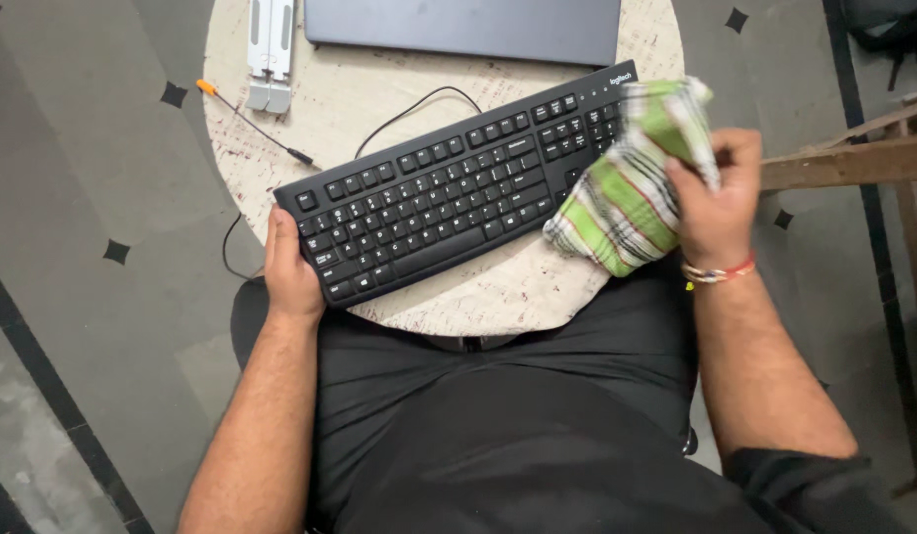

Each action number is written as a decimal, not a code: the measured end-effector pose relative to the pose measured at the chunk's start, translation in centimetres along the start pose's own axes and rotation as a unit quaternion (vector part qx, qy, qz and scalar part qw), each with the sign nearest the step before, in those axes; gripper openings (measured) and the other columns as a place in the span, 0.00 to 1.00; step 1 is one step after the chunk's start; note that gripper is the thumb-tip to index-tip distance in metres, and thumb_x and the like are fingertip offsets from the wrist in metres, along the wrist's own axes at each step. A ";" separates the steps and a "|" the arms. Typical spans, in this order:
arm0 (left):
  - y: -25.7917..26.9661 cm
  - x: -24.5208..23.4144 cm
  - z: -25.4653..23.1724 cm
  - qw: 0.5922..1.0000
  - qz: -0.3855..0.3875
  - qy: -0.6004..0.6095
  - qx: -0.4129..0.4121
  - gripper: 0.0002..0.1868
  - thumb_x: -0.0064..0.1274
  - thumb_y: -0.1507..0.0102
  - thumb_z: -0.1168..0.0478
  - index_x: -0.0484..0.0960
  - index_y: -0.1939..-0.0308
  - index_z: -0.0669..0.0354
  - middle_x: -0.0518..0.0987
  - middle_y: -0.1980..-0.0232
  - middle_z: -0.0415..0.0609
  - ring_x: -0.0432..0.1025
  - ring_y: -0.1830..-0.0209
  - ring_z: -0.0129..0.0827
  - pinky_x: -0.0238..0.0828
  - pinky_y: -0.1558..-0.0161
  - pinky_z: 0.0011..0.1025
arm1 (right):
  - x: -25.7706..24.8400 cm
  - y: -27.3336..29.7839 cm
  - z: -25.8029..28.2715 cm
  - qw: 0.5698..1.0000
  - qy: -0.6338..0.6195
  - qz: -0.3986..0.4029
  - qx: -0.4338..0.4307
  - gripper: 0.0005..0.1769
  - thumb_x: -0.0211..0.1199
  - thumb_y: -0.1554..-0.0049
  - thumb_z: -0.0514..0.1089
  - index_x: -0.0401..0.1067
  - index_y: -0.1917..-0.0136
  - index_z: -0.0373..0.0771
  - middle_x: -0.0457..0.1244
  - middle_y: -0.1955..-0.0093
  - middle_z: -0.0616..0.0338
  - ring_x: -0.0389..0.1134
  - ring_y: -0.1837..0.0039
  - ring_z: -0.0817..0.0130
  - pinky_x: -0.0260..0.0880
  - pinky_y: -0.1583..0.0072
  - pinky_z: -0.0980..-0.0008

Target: The person wipes a keyboard with a cloth, turns the keyboard over, and continues wiping the keys and frame.

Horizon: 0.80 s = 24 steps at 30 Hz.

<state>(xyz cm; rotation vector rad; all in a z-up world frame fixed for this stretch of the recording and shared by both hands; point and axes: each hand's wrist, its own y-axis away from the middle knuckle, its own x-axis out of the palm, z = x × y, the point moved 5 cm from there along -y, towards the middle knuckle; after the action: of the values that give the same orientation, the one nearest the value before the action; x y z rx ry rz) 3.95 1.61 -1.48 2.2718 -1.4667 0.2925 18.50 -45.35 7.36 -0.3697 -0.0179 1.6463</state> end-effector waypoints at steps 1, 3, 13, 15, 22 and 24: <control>-0.1 0.0 0.0 1.000 -0.005 -0.009 0.001 0.25 0.30 0.22 0.49 0.70 0.33 0.66 0.76 0.38 0.49 0.71 0.39 0.30 0.66 0.33 0.29 | 1.4 -0.6 0.7 0.998 0.064 0.019 -0.018 0.13 0.61 0.33 0.35 0.67 0.35 0.36 0.64 0.42 0.60 0.64 0.44 0.73 0.68 0.36 0.72; 0.1 0.1 0.1 1.000 -0.003 -0.015 0.002 0.25 0.30 0.22 0.49 0.69 0.32 0.66 0.75 0.37 0.50 0.71 0.38 0.30 0.66 0.32 0.30 | 4.3 -1.9 2.4 0.964 0.248 0.073 -0.056 0.23 0.57 0.40 0.33 0.72 0.32 0.41 0.63 0.40 0.52 0.66 0.44 0.63 0.69 0.41 0.68; 0.1 0.9 -1.3 0.999 -0.006 -0.036 -0.028 0.26 0.28 0.21 0.49 0.68 0.32 0.67 0.75 0.38 0.51 0.70 0.38 0.31 0.66 0.33 0.31 | 13.5 -2.4 4.5 0.878 0.399 0.247 -0.093 0.31 0.66 0.48 0.41 0.75 0.30 0.50 0.62 0.53 0.57 0.69 0.59 0.58 0.72 0.57 0.60; 0.1 1.1 -1.4 0.999 -0.003 -0.016 -0.041 0.26 0.28 0.21 0.49 0.67 0.32 0.67 0.75 0.38 0.51 0.71 0.38 0.32 0.67 0.33 0.31 | 13.4 -2.9 4.5 0.865 0.425 0.255 -0.076 0.29 0.65 0.48 0.40 0.76 0.32 0.49 0.62 0.54 0.55 0.68 0.62 0.57 0.72 0.59 0.60; 0.3 1.4 -1.1 0.998 -0.015 -0.013 -0.055 0.28 0.30 0.23 0.49 0.63 0.27 0.67 0.74 0.37 0.50 0.70 0.37 0.32 0.65 0.33 0.31 | 15.8 -4.6 6.2 0.883 0.377 0.267 -0.087 0.19 0.64 0.43 0.40 0.76 0.37 0.43 0.66 0.51 0.54 0.70 0.57 0.51 0.72 0.56 0.59; 0.3 1.3 -1.0 0.998 -0.016 -0.019 -0.054 0.28 0.30 0.23 0.49 0.63 0.27 0.67 0.74 0.36 0.49 0.69 0.36 0.31 0.64 0.32 0.31 | 16.7 -4.5 6.4 0.882 0.377 0.271 -0.081 0.18 0.64 0.42 0.40 0.76 0.39 0.42 0.66 0.50 0.54 0.71 0.55 0.50 0.73 0.54 0.58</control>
<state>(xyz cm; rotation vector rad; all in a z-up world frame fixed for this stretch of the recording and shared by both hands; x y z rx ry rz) 4.23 0.90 0.02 2.2230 -1.4264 0.1575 20.17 -27.27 10.65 -1.2140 0.5830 1.9437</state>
